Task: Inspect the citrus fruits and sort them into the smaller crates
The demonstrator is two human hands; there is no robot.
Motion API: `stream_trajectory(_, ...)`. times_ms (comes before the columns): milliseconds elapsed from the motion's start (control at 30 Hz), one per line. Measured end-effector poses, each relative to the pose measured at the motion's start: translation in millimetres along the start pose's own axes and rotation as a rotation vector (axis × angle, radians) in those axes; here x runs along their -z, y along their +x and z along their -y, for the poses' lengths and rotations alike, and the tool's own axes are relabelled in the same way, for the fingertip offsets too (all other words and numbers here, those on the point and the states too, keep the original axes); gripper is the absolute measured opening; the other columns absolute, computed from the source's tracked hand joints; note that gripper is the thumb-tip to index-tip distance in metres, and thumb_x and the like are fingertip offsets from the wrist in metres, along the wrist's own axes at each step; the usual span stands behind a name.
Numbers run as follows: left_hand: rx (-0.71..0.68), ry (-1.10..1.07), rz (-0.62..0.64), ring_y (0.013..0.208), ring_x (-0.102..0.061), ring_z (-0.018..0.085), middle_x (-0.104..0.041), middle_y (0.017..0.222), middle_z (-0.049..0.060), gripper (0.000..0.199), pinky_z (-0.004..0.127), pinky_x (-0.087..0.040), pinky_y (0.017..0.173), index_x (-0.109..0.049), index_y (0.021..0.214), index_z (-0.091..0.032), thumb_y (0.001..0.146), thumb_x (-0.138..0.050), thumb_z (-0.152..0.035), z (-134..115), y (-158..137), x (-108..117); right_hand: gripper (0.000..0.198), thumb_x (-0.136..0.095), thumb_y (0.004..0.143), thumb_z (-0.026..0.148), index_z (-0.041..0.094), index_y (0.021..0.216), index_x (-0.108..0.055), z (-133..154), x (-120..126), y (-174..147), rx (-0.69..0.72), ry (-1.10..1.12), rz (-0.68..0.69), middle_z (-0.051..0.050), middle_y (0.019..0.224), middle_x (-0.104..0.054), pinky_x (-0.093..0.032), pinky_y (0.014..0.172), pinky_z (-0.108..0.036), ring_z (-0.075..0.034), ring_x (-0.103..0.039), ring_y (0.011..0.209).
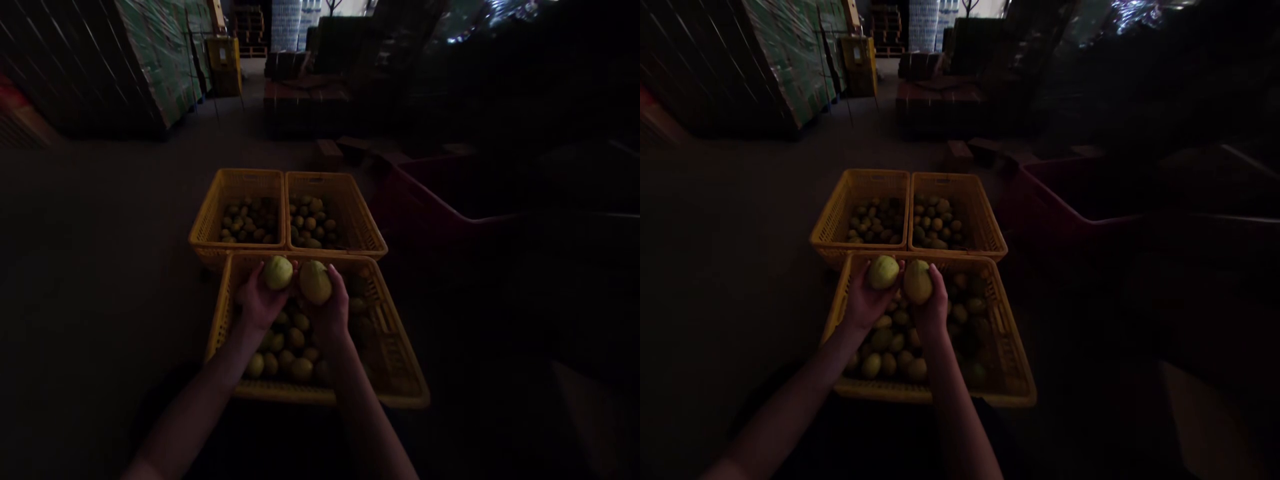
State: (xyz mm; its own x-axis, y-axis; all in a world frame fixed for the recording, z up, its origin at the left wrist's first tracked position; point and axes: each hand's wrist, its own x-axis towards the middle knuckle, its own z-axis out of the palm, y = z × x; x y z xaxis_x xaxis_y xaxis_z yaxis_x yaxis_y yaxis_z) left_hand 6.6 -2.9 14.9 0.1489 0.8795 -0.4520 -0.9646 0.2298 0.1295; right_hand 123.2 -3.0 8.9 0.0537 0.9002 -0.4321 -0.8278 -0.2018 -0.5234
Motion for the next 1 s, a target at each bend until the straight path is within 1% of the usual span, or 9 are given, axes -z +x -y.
stream_trajectory(133,0.075,-0.090,0.028,0.100,-0.068,0.020,-0.070,0.095,0.007,0.033,0.027,-0.059,0.077,-0.065,0.090,-0.017,0.096,-0.042,-0.040,-1.0,-1.1,-1.4,0.022,-0.067,0.074,0.038,0.019,0.085,-0.065,-8.3,-3.8,-5.3,-0.074,0.008,0.010,-0.001,0.075,-0.073,-0.053,0.046,-0.023,-0.016,-0.068,0.063)
stream_trajectory(367,0.072,-0.055,0.075,0.107,-0.065,0.022,-0.071,0.100,0.007,0.036,0.033,-0.057,0.088,-0.066,0.102,-0.017,0.098,-0.038,-0.040,-1.3,-1.0,-1.1,0.019,-0.062,0.079,0.037,0.019,0.087,-0.064,-6.1,-8.5,-7.0,-0.094,0.119,-0.118,0.001,0.070,-0.072,-0.053,0.048,-0.023,-0.015,-0.067,0.060)
stream_trajectory(467,0.022,-0.054,0.054,0.108,-0.065,0.024,-0.071,0.100,0.006,0.032,0.036,-0.056,0.090,-0.067,0.100,-0.018,0.097,-0.041,-0.035,-1.3,1.5,1.4,0.023,-0.056,0.083,0.039,0.018,0.087,-0.064,-6.7,-7.4,-4.5,-0.143,0.158,-0.080,-0.003,0.073,-0.073,-0.054,0.051,-0.025,-0.016,-0.069,0.064)
stream_trajectory(567,-0.045,-0.013,-0.044,0.098,-0.068,0.023,-0.072,0.091,0.005,0.025,0.037,-0.057,0.085,-0.067,0.093,-0.018,0.095,-0.045,-0.029,-3.6,8.8,7.4,0.023,-0.054,0.085,0.037,0.017,0.087,-0.064,-9.8,-4.3,-0.6,-0.156,0.165,-0.057,-0.005,0.075,-0.073,-0.056,0.056,-0.026,-0.017,-0.069,0.068)
stream_trajectory(667,-0.107,0.059,-0.240,0.076,-0.068,0.019,-0.069,0.075,0.002,0.015,0.034,-0.058,0.072,-0.064,0.084,-0.018,0.091,-0.051,-0.023,-5.4,17.2,14.3,0.017,-0.056,0.085,0.035,0.020,0.086,-0.062,-14.0,-1.9,3.1,-0.167,0.140,-0.127,-0.001,0.067,-0.070,-0.056,0.053,-0.026,-0.017,-0.068,0.062)
stream_trajectory(767,-0.095,0.108,-0.355,0.062,-0.065,0.017,-0.065,0.066,0.002,0.014,0.031,-0.056,0.061,-0.062,0.083,-0.017,0.090,-0.052,-0.024,-5.0,21.0,17.6,0.019,-0.055,0.086,0.038,0.020,0.083,-0.061,-16.1,-2.2,3.7,-0.187,0.104,-0.158,0.000,0.062,-0.069,-0.054,0.049,-0.025,-0.017,-0.067,0.058)
stream_trajectory(833,-0.021,0.106,-0.297,0.066,-0.066,0.019,-0.066,0.070,0.006,0.023,0.030,-0.056,0.060,-0.063,0.088,-0.014,0.092,-0.048,-0.030,-3.9,19.5,16.8,0.023,-0.054,0.086,0.040,0.018,0.085,-0.062,-14.4,-4.1,1.4,-0.203,0.102,-0.108,-0.003,0.066,-0.071,-0.054,0.049,-0.025,-0.017,-0.068,0.061)
stream_trajectory(900,0.029,0.045,-0.157,0.074,-0.068,0.020,-0.068,0.079,0.010,0.033,0.031,-0.057,0.067,-0.064,0.095,-0.010,0.094,-0.043,-0.035,-3.4,15.6,14.2,0.026,-0.053,0.087,0.038,0.015,0.087,-0.064,-10.6,-6.4,-2.6,-0.235,0.138,-0.039,-0.007,0.073,-0.073,-0.056,0.053,-0.025,-0.017,-0.068,0.066)
stream_trajectory(1000,0.005,-0.059,0.045,0.082,-0.068,0.017,-0.071,0.090,0.008,0.035,0.030,-0.056,0.079,-0.065,0.102,-0.013,0.094,-0.042,-0.037,-5.2,8.2,9.8,0.022,-0.054,0.084,0.034,0.015,0.085,-0.065,-3.9,-8.7,-8.9,-0.246,0.204,0.050,-0.007,0.077,-0.074,-0.058,0.060,-0.028,-0.017,-0.069,0.068)
